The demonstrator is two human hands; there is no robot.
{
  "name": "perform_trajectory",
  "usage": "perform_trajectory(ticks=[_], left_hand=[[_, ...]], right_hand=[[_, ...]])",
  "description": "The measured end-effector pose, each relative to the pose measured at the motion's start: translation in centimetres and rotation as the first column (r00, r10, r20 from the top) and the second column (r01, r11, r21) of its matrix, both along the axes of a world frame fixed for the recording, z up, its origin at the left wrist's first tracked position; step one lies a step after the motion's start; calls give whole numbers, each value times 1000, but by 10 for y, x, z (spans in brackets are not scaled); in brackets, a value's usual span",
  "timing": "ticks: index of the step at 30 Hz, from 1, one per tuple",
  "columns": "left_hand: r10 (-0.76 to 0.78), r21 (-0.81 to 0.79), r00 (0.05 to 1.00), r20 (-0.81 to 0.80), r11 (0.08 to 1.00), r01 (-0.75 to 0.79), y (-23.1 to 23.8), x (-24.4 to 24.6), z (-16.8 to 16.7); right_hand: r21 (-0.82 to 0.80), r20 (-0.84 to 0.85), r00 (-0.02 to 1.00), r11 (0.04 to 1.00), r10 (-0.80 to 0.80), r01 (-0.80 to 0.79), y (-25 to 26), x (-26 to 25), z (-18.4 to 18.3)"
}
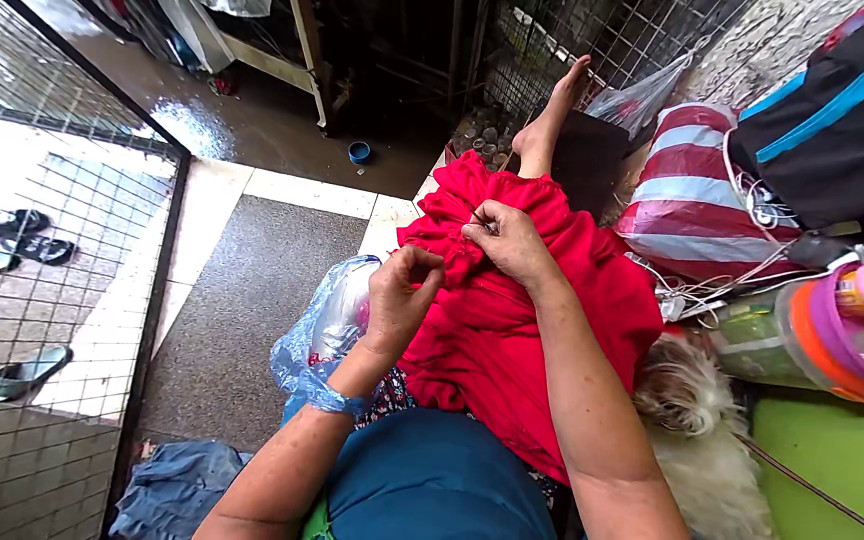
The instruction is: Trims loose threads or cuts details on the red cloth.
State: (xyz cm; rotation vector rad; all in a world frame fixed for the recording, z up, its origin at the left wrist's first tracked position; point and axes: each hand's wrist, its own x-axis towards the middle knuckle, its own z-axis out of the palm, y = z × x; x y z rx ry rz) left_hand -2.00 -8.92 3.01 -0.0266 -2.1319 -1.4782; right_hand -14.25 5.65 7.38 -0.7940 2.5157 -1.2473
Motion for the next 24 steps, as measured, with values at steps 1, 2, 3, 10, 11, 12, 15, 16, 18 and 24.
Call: perform_trajectory(ticks=[1, 2, 3, 10, 11, 12, 15, 16, 18, 24], left_hand=[[-4, -36, 999, -34, 999, 3, 0, -4, -3], [-10, -72, 998, -59, 997, 5, 1, -8, -4], [-15, -97, 998, -67, 995, 9, 2, -11, -6], [66, -193, 996, -57, 978, -76, 12, -20, -14], [86, -196, 995, -59, 976, -96, 11, -20, -15], [101, -189, 994, -50, 976, -108, 10, -21, -16], [84, -131, 996, 26, 988, -80, 5, -18, -14], [64, -110, 996, 61, 992, -57, 3, -14, -12], [48, -68, 993, 104, 997, -41, 1, -8, -9], [64, -67, 994, 87, 996, -58, -5, 1, -2]], right_hand=[[2, 2, 1000, 1000, 0, 0, 0, 0, 0], [4, 2, 1000, 1000, 0, 0, 0, 0, 0], [6, 0, 1000, 1000, 0, 0, 0, 0, -1], [79, -6, 1000, 997, 26, -26, -2, 1, 0], [89, -3, 1000, 996, 31, -31, -2, 1, 0], [91, -4, 999, 995, 36, -35, -1, 1, 0], [55, -26, 999, 998, 28, -26, -1, 2, -2], [10, -65, 998, 1000, 7, -7, -1, 4, -3], [-91, -201, 979, 996, -31, 12, 1, 7, -2], [57, -274, 933, 973, 231, -224, 23, 15, 19]])
